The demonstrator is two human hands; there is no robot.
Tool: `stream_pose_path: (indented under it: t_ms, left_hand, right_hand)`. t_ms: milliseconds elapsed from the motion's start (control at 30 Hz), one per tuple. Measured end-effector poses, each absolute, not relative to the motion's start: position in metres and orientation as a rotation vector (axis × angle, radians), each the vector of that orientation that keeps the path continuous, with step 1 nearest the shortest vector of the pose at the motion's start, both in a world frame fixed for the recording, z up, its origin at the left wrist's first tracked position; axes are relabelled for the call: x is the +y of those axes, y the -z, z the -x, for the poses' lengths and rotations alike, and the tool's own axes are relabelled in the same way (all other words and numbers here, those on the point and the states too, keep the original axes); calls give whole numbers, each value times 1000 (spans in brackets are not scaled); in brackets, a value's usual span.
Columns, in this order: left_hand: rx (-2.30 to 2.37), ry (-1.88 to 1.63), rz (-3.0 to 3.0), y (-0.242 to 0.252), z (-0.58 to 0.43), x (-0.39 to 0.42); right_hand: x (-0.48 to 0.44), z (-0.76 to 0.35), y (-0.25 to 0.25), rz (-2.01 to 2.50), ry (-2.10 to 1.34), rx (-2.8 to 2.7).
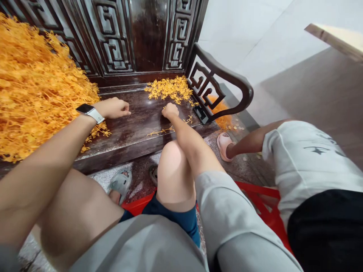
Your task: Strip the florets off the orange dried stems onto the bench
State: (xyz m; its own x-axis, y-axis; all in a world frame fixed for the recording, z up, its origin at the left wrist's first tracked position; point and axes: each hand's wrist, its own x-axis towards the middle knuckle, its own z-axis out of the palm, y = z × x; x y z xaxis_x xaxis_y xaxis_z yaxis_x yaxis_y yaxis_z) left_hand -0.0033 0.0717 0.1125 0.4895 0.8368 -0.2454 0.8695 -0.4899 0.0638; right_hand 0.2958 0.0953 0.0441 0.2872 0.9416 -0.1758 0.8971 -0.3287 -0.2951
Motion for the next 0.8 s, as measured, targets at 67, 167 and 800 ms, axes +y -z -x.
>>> stream_pose_path:
  t_ms: [67,167,800]
  left_hand:
    - [1474,285,-2560,-111,3,74]
    - [1462,317,-2567,-108,3,78]
    - [1420,321,-2535,-100,-2,78]
  right_hand:
    - [96,-310,-41,2390,-489,-1613]
    - [98,-325,-38,2325,-492,-1520]
    - [92,-314,-35,2090,-815,-1618]
